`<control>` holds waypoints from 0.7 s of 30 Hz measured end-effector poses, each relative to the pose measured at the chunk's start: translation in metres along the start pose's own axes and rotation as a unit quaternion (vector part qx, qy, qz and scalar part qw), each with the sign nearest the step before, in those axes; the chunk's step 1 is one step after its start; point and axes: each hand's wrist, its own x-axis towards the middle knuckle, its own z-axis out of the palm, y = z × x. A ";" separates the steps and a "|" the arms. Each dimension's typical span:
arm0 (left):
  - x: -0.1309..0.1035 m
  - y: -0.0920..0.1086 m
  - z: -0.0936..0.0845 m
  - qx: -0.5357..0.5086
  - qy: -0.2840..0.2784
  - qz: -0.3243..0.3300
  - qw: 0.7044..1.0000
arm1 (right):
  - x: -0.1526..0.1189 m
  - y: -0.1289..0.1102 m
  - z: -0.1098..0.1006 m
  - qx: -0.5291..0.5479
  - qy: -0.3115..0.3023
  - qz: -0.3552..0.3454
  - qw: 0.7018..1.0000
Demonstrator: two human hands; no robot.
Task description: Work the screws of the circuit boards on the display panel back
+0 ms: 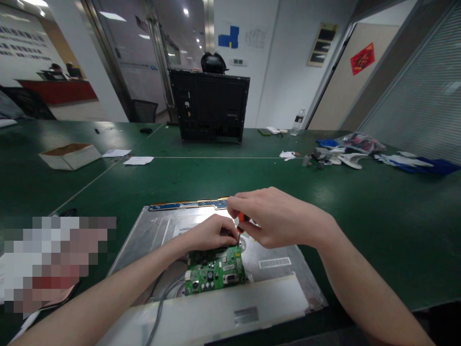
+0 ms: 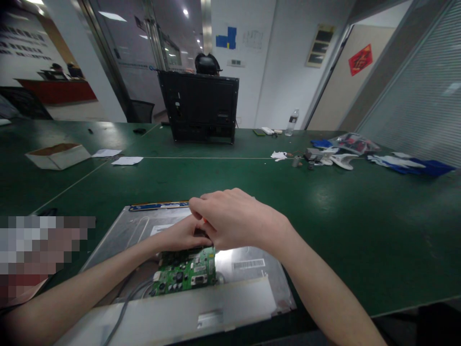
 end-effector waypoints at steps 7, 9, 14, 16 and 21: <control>-0.001 0.005 -0.005 0.005 -0.007 0.003 1.000 | 0.004 0.001 0.002 -0.023 -0.001 0.021 1.000; -0.001 0.011 -0.010 0.008 0.003 0.006 1.000 | 0.005 0.002 0.002 -0.031 0.001 0.034 0.999; -0.004 0.043 -0.019 0.091 0.203 0.017 0.975 | 0.007 0.002 0.004 -0.057 0.020 0.072 0.996; -0.005 0.059 -0.019 0.154 0.311 0.053 0.936 | 0.009 -0.002 0.006 -0.075 0.027 0.096 0.992; -0.009 0.088 -0.010 0.270 0.365 0.198 0.869 | 0.014 -0.017 0.017 -0.084 0.070 0.154 0.982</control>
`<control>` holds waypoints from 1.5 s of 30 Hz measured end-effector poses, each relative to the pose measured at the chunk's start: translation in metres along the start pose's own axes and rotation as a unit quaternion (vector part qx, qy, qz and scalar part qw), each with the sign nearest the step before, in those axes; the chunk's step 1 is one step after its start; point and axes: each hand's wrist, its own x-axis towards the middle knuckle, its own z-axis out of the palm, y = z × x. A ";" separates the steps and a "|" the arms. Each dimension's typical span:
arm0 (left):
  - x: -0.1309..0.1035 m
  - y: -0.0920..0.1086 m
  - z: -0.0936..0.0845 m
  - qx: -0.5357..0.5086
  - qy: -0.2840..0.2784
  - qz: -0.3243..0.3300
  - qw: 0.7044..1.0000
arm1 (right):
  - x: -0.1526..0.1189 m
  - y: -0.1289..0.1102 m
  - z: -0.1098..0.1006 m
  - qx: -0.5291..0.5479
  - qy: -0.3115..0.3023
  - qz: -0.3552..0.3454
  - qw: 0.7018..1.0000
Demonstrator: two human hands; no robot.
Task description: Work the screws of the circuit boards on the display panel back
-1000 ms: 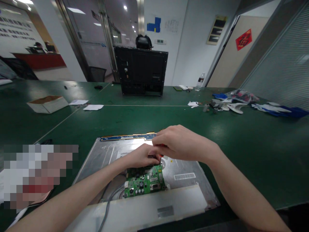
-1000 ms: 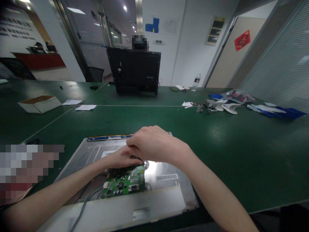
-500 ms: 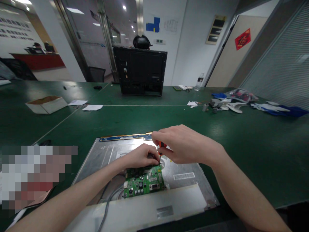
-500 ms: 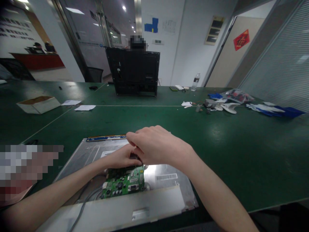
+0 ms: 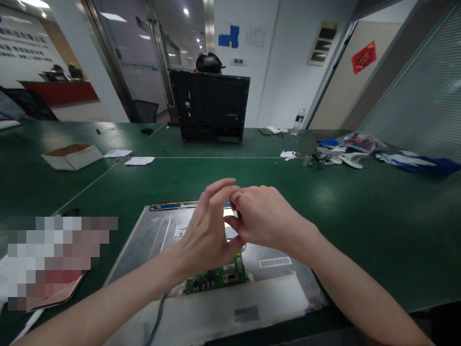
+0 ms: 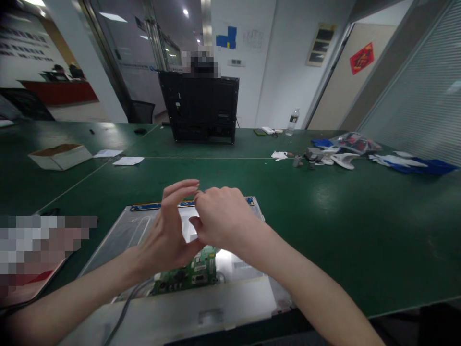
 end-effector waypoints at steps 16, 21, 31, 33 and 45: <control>-0.001 0.017 -0.002 0.125 -0.035 0.159 0.979 | 0.001 -0.012 -0.013 0.041 -0.071 0.021 0.996; 0.002 0.009 -0.008 0.155 -0.081 0.196 0.965 | -0.001 -0.011 -0.013 0.006 -0.081 0.024 0.996; 0.014 0.002 -0.022 0.176 -0.131 0.244 0.945 | -0.006 0.000 -0.012 0.052 -0.039 -0.015 0.998; 0.013 0.001 -0.023 0.158 -0.134 0.235 0.950 | -0.006 0.000 -0.011 0.049 -0.035 -0.020 0.998; 0.001 -0.050 -0.011 -0.059 -0.198 -0.080 0.975 | -0.015 0.022 -0.015 0.051 -0.072 -0.101 0.991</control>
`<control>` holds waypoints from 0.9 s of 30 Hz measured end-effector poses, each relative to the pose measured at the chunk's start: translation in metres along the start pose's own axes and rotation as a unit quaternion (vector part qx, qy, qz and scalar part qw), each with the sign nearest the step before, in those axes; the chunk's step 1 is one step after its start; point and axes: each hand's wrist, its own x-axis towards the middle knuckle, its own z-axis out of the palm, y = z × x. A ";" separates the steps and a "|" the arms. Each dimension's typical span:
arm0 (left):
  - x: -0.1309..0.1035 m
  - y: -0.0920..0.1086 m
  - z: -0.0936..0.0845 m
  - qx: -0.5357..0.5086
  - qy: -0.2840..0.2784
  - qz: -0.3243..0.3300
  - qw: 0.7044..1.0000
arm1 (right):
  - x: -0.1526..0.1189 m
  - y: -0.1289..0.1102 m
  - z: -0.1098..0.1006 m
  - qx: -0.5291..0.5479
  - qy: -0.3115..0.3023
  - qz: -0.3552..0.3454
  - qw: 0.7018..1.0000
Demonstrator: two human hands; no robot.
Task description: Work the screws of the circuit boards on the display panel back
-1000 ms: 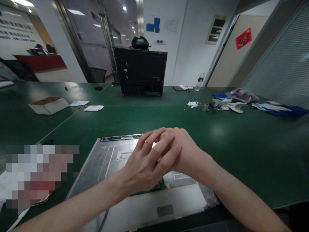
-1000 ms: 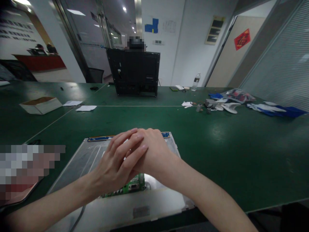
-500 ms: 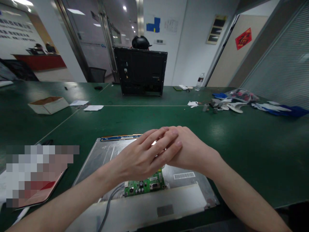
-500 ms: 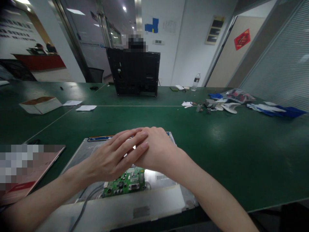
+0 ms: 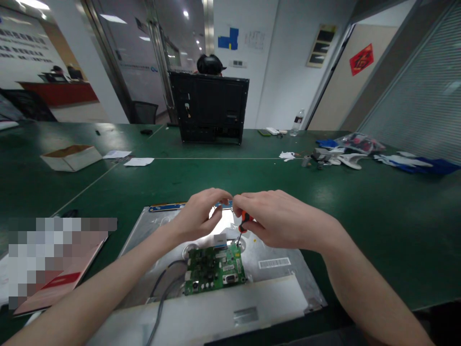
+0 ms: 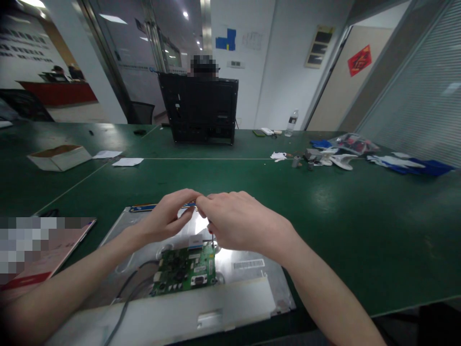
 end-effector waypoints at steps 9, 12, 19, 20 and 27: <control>-0.007 -0.004 0.030 -0.121 -0.230 -0.033 0.965 | 0.008 -0.003 -0.002 -0.050 0.001 0.029 0.998; -0.010 -0.005 0.036 -0.130 -0.233 -0.047 0.963 | 0.005 -0.001 -0.002 -0.009 0.000 -0.010 1.000; -0.017 -0.011 0.051 -0.159 -0.230 -0.087 0.956 | 0.007 0.001 0.000 -0.012 0.004 -0.004 1.000; -0.017 -0.012 0.052 -0.166 -0.225 -0.090 0.956 | 0.008 0.001 0.000 -0.020 0.007 0.003 1.000; -0.018 -0.020 0.055 -0.220 -0.228 -0.108 0.942 | 0.007 0.003 -0.001 -0.029 -0.002 0.010 1.000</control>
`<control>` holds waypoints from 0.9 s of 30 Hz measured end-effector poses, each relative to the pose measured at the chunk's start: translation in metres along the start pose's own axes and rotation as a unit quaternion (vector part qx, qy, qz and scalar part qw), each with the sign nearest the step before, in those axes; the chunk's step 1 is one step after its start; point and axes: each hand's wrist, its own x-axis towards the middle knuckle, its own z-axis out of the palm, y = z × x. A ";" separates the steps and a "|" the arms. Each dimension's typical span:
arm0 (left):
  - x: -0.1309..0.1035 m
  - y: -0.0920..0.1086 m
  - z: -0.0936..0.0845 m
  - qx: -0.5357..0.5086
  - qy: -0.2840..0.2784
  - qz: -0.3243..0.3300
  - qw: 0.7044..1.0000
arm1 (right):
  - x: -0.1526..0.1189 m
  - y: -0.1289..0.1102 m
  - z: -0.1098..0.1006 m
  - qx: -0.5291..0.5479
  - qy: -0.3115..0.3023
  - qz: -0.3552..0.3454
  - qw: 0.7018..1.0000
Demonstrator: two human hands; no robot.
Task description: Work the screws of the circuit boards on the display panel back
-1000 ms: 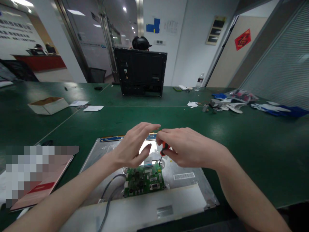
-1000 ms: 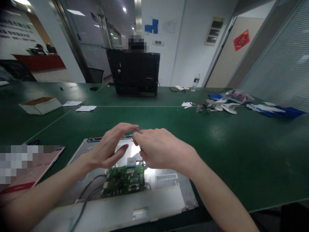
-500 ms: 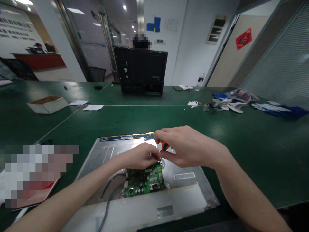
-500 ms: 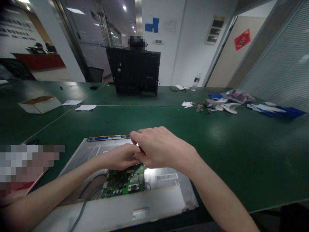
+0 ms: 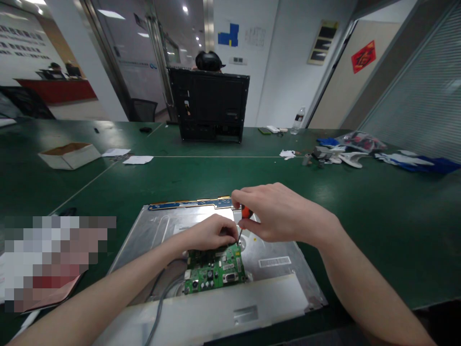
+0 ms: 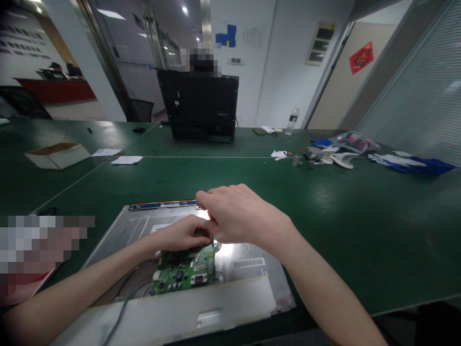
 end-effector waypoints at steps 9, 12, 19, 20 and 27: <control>0.001 -0.003 0.001 -0.009 -0.008 -0.009 1.000 | 0.001 -0.001 0.000 0.000 0.007 -0.020 1.000; 0.001 -0.001 0.000 -0.002 -0.007 -0.007 1.000 | 0.004 -0.001 0.000 -0.024 0.007 0.003 1.000; 0.001 -0.004 0.001 -0.016 -0.005 0.000 1.000 | 0.000 -0.003 -0.002 0.000 0.001 -0.012 1.000; 0.001 -0.005 0.002 -0.015 -0.004 -0.002 1.000 | 0.000 -0.003 -0.002 0.006 -0.001 -0.017 1.000; 0.001 -0.002 0.001 -0.011 -0.015 -0.002 1.000 | 0.002 -0.003 0.000 -0.010 0.008 -0.004 1.000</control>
